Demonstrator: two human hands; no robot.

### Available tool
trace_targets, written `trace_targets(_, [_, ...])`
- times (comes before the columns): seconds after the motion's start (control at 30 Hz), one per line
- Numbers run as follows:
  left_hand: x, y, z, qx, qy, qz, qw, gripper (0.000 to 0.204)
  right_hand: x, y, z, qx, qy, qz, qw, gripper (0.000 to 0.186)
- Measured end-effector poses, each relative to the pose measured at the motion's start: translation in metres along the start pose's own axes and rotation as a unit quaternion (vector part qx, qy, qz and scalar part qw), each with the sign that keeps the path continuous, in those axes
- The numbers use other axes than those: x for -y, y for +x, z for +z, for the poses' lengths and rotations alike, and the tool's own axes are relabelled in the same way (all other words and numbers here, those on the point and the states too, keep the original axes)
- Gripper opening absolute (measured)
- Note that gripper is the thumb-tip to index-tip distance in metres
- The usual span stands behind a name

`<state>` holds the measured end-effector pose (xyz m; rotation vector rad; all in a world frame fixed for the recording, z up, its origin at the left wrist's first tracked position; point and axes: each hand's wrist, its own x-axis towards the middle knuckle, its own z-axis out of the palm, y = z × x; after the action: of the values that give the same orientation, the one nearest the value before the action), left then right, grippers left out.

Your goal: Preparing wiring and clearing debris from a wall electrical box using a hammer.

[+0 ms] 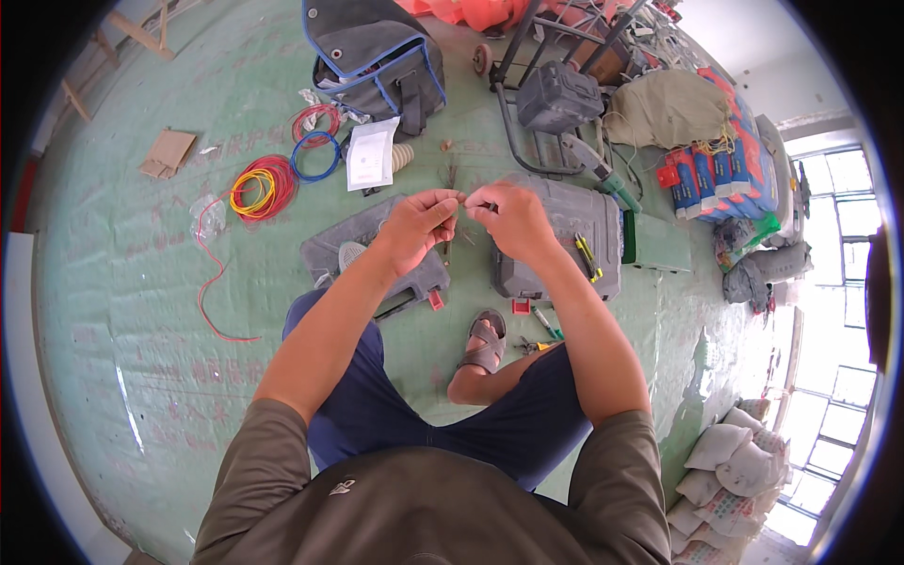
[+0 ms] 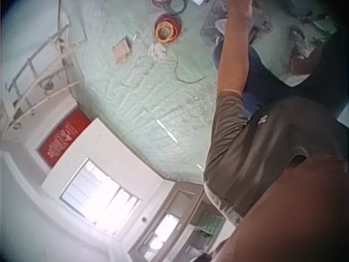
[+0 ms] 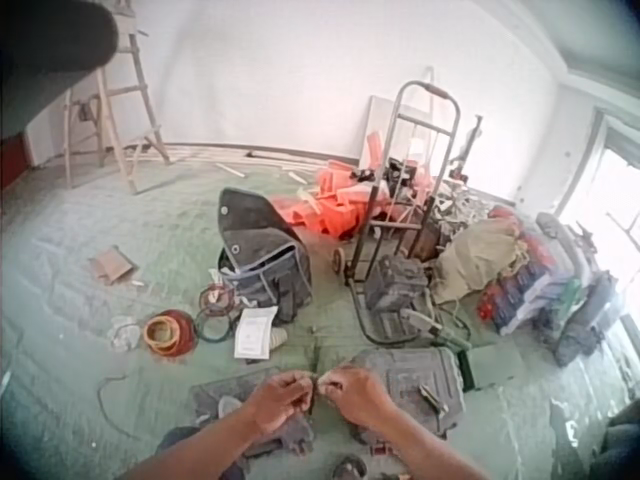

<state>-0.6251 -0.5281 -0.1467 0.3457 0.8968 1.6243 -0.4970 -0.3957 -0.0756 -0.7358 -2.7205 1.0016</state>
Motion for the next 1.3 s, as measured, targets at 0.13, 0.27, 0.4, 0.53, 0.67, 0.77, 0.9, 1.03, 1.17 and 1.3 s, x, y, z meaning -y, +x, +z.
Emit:
trace_targets(0.13, [-0.003,-0.003,0.002,0.013,-0.05,-0.004,0.999,0.015,0.006,-0.001,-0.003,0.021,0.047,0.016,0.999,0.014])
trace_targets(0.27, [-0.004,-0.004,0.001,0.029,-0.094,0.0,0.995,0.015,0.008,0.0,-0.005,0.061,0.081,0.06,0.993,0.013])
trace_targets(0.4, [-0.01,-0.006,-0.004,0.078,-0.099,-0.022,0.992,0.015,0.009,0.002,-0.007,0.08,0.132,0.052,0.987,0.019])
trace_targets(0.53, [-0.016,-0.009,-0.007,0.089,-0.072,-0.025,0.993,0.015,0.014,-0.001,-0.009,0.051,0.165,-0.001,0.985,0.029])
trace_targets(0.67, [-0.02,-0.012,-0.009,0.084,-0.059,-0.028,0.994,0.016,0.018,0.0,-0.006,-0.037,0.095,-0.171,0.98,0.031])
trace_targets(0.77, [-0.022,-0.012,-0.009,0.089,-0.042,-0.034,0.995,0.016,0.017,0.004,-0.005,-0.076,-0.047,-0.282,0.955,0.034])
trace_targets(0.9, [-0.022,-0.013,-0.006,0.071,-0.004,-0.024,0.997,0.014,0.014,0.006,-0.005,-0.063,-0.084,-0.297,0.949,0.025])
trace_targets(1.03, [-0.022,-0.014,-0.003,0.051,0.019,-0.009,0.998,0.012,0.012,0.005,-0.005,-0.056,-0.042,-0.278,0.958,0.023])
trace_targets(1.17, [-0.018,-0.013,-0.005,0.027,0.033,0.004,0.999,0.012,0.011,0.004,-0.003,-0.048,-0.056,-0.271,0.96,0.026])
trace_targets(1.3, [-0.01,-0.01,-0.008,-0.013,0.043,0.042,0.998,0.011,0.01,0.005,0.0,-0.038,-0.043,-0.24,0.969,0.023])
